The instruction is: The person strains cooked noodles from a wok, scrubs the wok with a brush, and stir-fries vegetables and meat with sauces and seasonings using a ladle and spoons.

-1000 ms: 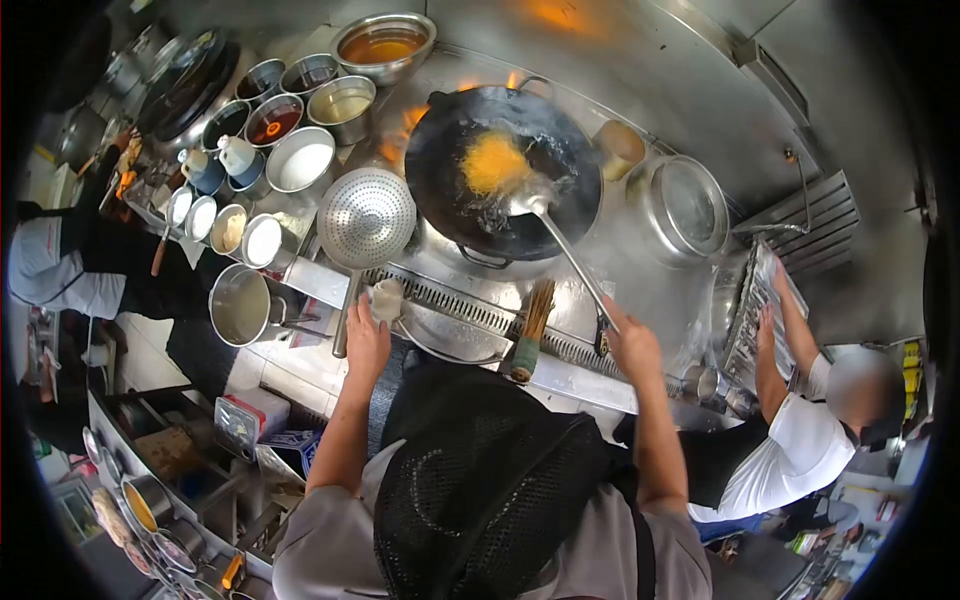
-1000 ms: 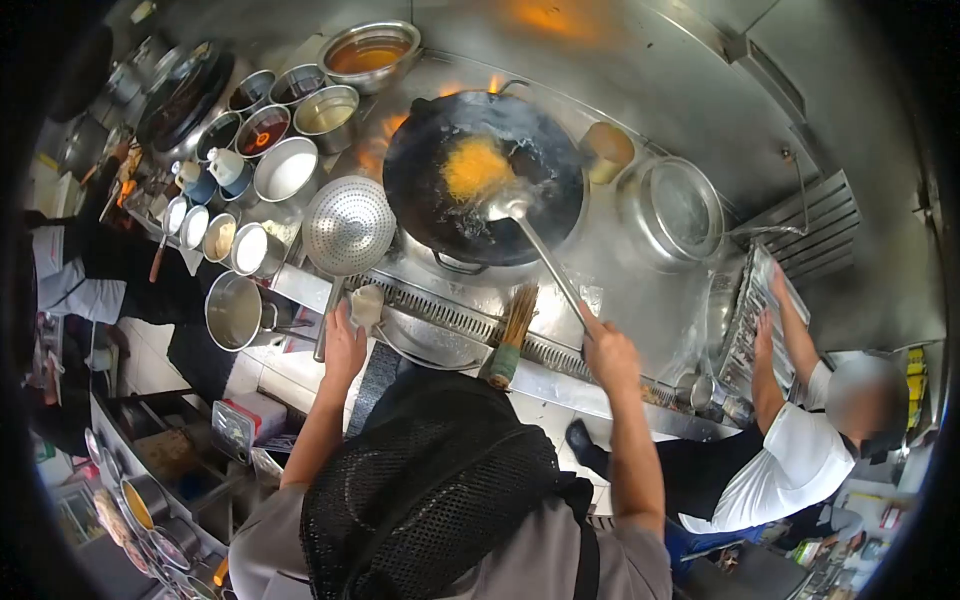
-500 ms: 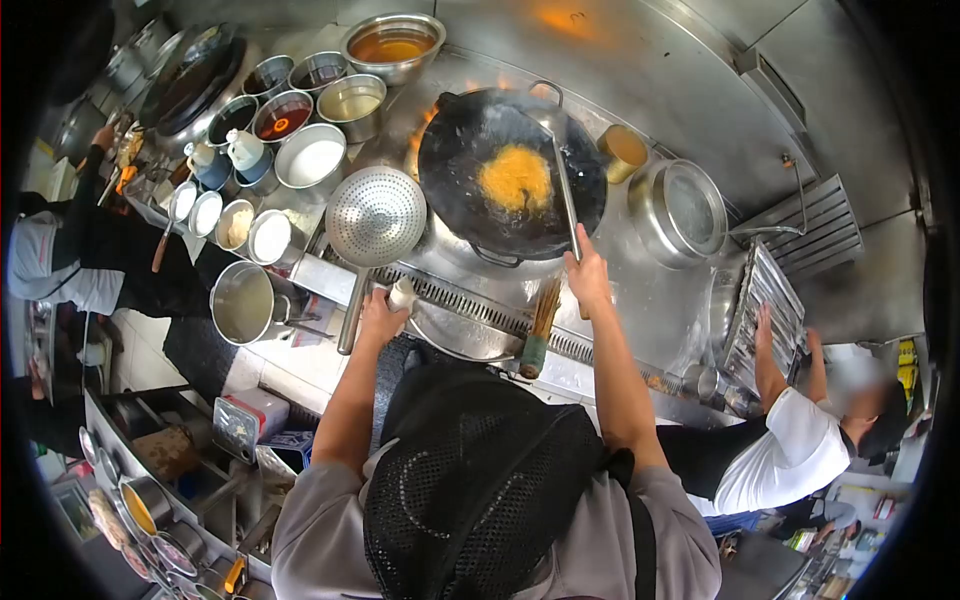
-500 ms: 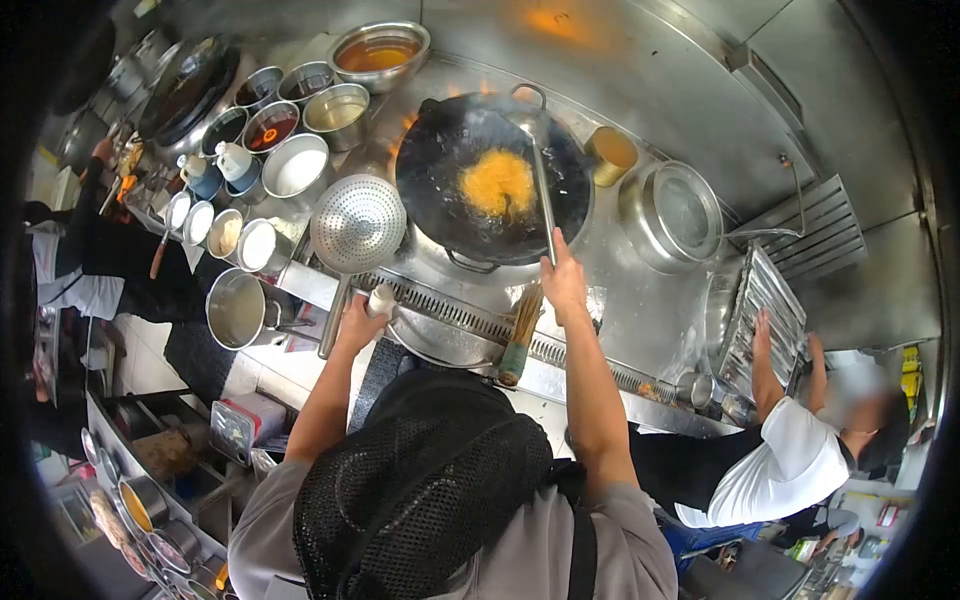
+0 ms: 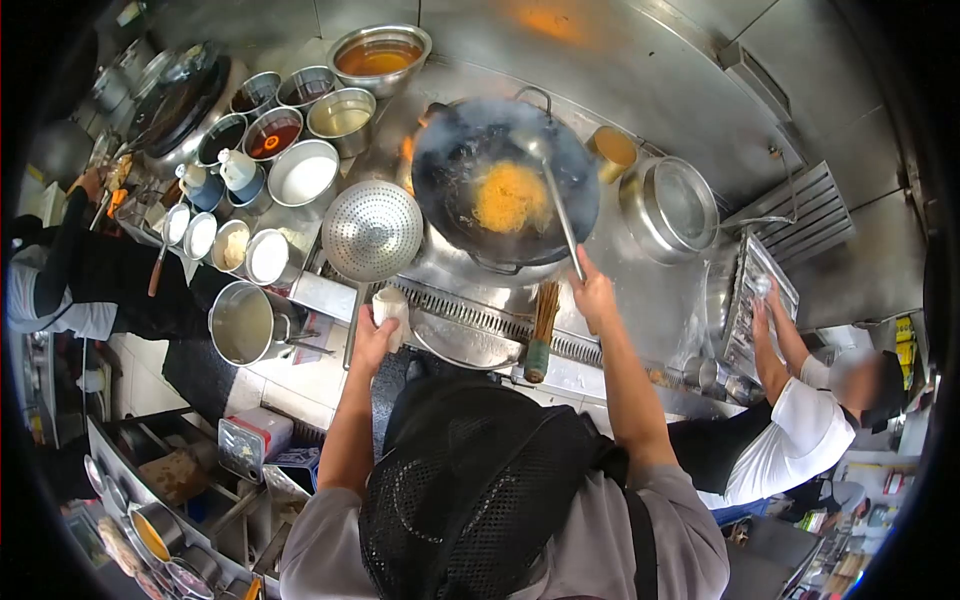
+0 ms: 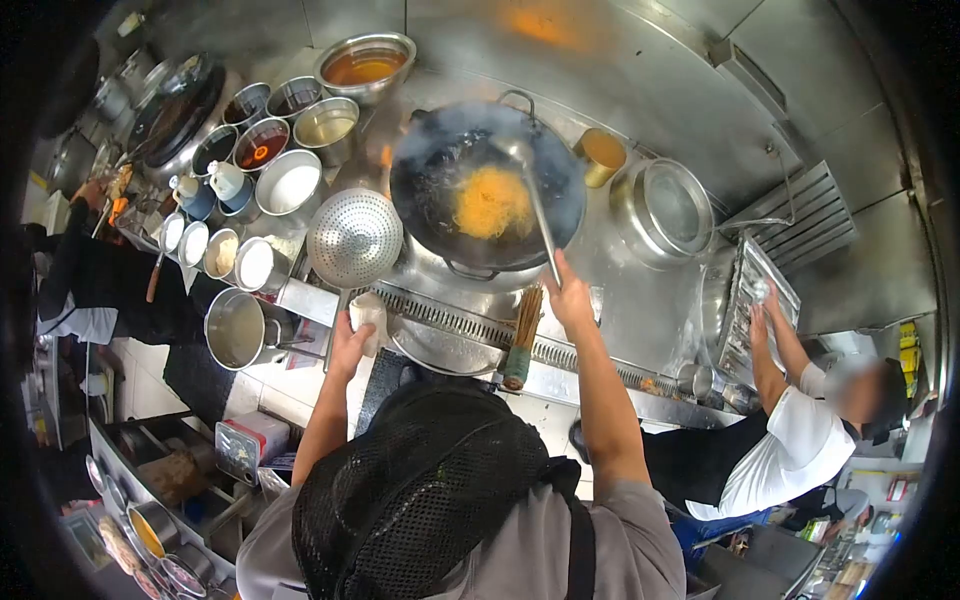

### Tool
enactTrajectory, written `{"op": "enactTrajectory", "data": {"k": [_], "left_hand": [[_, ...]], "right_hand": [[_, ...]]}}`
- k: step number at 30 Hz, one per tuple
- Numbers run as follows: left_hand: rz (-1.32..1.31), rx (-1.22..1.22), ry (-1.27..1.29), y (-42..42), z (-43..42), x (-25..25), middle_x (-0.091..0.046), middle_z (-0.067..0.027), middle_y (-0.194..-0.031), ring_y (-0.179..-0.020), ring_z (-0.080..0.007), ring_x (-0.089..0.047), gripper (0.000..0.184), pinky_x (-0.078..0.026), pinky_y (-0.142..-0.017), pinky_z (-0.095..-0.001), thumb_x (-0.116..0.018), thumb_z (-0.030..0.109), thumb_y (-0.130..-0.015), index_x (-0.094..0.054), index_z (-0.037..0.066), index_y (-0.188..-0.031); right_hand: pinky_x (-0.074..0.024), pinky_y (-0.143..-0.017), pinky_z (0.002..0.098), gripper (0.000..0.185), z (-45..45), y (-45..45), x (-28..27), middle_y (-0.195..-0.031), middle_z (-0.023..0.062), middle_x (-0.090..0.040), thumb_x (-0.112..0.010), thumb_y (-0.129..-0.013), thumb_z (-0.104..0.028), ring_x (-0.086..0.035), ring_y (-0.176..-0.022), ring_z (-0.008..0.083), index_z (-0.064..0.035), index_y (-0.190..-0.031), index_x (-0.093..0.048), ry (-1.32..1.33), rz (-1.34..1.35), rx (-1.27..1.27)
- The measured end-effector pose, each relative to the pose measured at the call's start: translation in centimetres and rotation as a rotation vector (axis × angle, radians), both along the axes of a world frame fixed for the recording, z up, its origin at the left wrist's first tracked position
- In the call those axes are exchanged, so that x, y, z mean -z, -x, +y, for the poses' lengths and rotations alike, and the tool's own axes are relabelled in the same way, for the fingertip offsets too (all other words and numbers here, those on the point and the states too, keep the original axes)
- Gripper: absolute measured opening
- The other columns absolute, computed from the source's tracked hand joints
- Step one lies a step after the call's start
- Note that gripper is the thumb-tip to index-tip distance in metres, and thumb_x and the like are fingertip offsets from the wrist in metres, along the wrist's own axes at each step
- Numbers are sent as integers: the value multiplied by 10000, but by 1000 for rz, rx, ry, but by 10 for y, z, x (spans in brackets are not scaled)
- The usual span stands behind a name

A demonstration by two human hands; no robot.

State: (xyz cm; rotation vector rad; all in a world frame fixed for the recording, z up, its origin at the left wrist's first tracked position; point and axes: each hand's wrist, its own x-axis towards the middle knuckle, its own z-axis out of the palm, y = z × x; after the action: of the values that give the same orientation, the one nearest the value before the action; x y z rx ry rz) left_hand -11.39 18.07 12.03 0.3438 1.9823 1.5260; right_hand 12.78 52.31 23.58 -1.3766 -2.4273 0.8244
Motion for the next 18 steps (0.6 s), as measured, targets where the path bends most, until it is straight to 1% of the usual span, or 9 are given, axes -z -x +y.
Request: {"op": "enactTrajectory", "data": {"k": [2,3,6,7,10,13,14,17,18], "left_hand": [[-40,-26,-87,-1,0,-4,-610,-163,-1149,-1034,-248,-605,505,-491,-898,-376,-681,187,-806,-481,-12,-1225],[-123,-66,-196,-4,0,-16,-601,-151,-1173,-1049,-238,-599,516,-491,-909,-372,-669,159,-814,-473,-9,-1261],[-243,-87,-362,-2,-4,-22,-583,-126,-1223,-1084,-221,-588,550,-490,-936,-360,-626,81,-836,-441,-1,-1348],[-265,-89,-388,-3,-5,-24,-585,-124,-1223,-1093,-220,-587,551,-490,-937,-354,-624,79,-840,-437,3,-1353],[-316,-94,-428,-4,-4,-26,-580,-132,-1244,-1100,-223,-593,539,-482,-944,-344,-603,88,-852,-439,5,-1358],[-411,-63,-521,2,1,-26,-581,-143,-1237,-1066,-240,-621,514,-509,-920,-363,-589,84,-879,-422,14,-1360],[-479,-32,-592,3,1,-25,-588,-142,-1210,-1035,-256,-642,506,-543,-891,-386,-594,68,-899,-400,24,-1364],[-577,-58,-673,-3,10,-61,-577,-160,-1163,-934,-308,-678,451,-589,-788,-431,-570,84,-944,-369,53,-1348],[-579,-60,-669,-3,12,-61,-577,-160,-1163,-934,-308,-678,451,-589,-788,-431,-570,84,-944,-369,53,-1348]], "right_hand": [[-509,-864,404,562,-5,-13,1,-1142,251,-684,-649,-937,-192,-693,-996,333,-182,-1469,-469,119,-15,-89],[-518,-797,388,563,-9,-12,-9,-1001,196,-727,-653,-938,-191,-682,-858,256,-175,-1471,-472,215,-3,-60],[-521,-683,391,569,-6,0,-15,-831,167,-710,-657,-933,-194,-640,-686,235,-159,-1471,-473,362,70,35],[-495,-567,384,590,1,3,-6,-719,137,-669,-666,-926,-197,-585,-565,199,-141,-1476,-461,223,91,2],[-490,-565,392,593,10,13,6,-707,143,-666,-670,-918,-189,-588,-561,201,-134,-1472,-464,-10,87,8],[-524,-683,384,581,-9,6,1,-871,181,-721,-663,-917,-170,-666,-724,235,-130,-1465,-474,231,5,28],[-524,-683,384,581,-13,-3,9,-871,181,-721,-663,-917,-170,-666,-724,235,-130,-1465,-474,229,2,25],[-525,-895,370,596,-14,-36,43,-1238,188,-665,-668,-900,-137,-675,-1062,276,-223,-1461,-486,44,204,-239],[-525,-895,370,596,-13,-48,38,-1238,188,-665,-668,-900,-137,-675,-1062,276,-223,-1461,-486,49,203,-239]]}}
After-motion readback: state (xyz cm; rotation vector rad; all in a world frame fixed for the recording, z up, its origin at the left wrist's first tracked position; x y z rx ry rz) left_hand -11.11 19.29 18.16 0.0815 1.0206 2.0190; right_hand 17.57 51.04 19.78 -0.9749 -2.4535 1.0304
